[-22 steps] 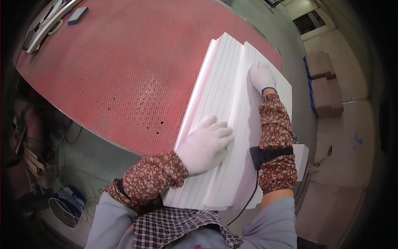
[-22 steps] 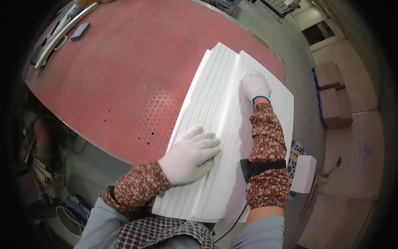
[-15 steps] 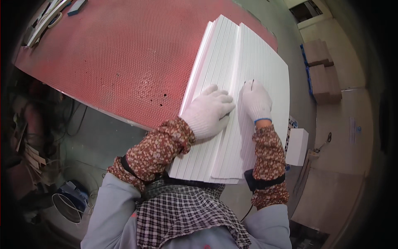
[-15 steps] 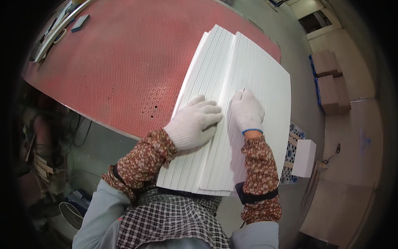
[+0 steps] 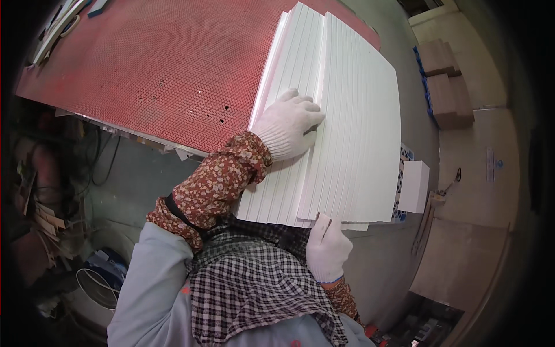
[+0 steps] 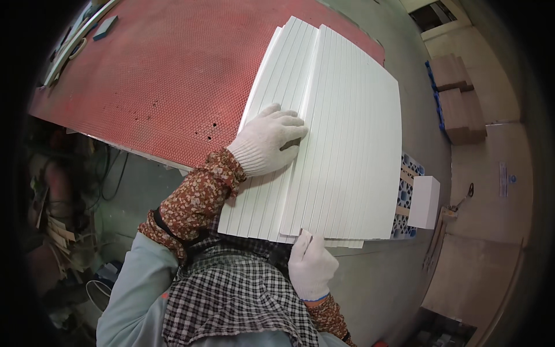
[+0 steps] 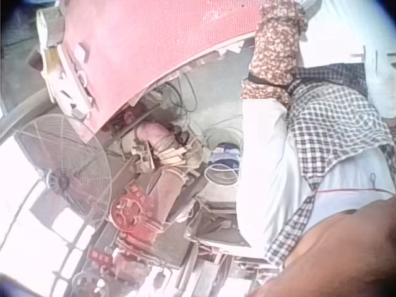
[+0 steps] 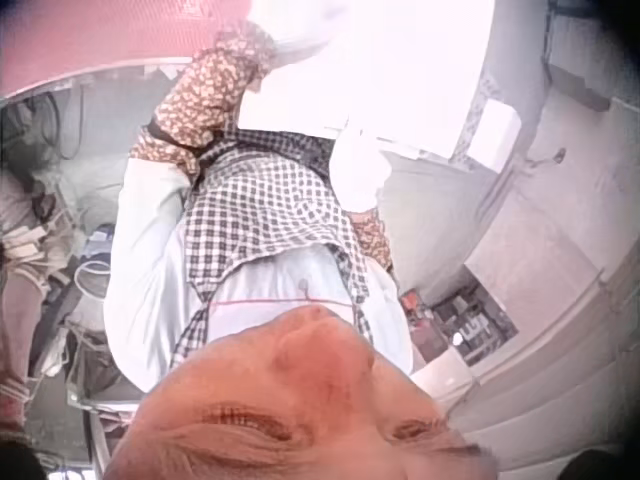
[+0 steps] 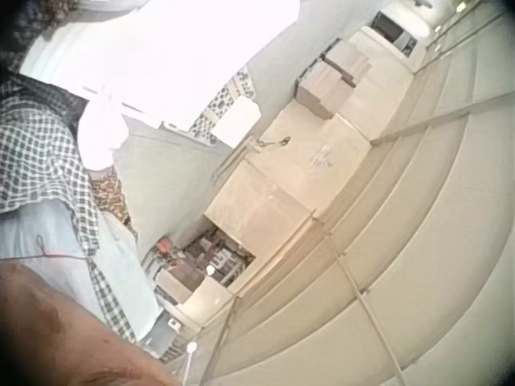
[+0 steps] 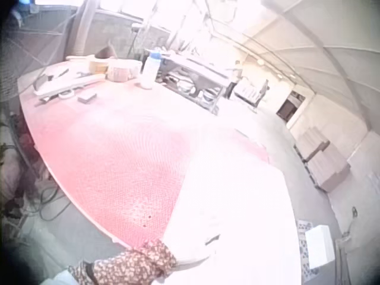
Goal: Inspect and stack white grooved panels at a manufacturing workstation.
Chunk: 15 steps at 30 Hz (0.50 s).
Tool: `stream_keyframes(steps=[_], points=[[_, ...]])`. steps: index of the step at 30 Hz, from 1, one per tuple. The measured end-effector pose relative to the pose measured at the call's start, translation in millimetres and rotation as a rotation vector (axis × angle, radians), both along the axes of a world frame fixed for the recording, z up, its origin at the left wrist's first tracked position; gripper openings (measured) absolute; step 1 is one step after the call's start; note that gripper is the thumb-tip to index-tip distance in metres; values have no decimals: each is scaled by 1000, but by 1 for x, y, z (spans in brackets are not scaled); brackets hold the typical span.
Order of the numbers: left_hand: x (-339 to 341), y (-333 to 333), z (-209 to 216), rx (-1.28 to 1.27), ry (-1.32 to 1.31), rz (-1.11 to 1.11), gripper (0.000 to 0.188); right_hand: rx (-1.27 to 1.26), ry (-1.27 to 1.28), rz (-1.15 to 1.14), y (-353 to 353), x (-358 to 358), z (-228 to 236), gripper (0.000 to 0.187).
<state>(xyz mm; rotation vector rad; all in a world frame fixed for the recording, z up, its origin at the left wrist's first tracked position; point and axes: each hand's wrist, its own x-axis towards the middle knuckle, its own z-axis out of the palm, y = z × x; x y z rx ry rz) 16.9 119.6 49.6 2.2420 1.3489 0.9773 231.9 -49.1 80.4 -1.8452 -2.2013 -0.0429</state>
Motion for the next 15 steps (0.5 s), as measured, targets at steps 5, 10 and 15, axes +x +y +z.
stream_keyframes(steps=[5, 10, 15], points=[[1, 6, 10, 7, -2, -27, 20, -65, -76, 46, 26, 8, 14, 21], [-7, 11, 19, 11, -7, 10, 24, -101, -233, 228, 134, -6, 27, 25], [-8, 18, 54, 7, -38, -3, 26, -231, -175, -3, 297, -52, 65, 42]])
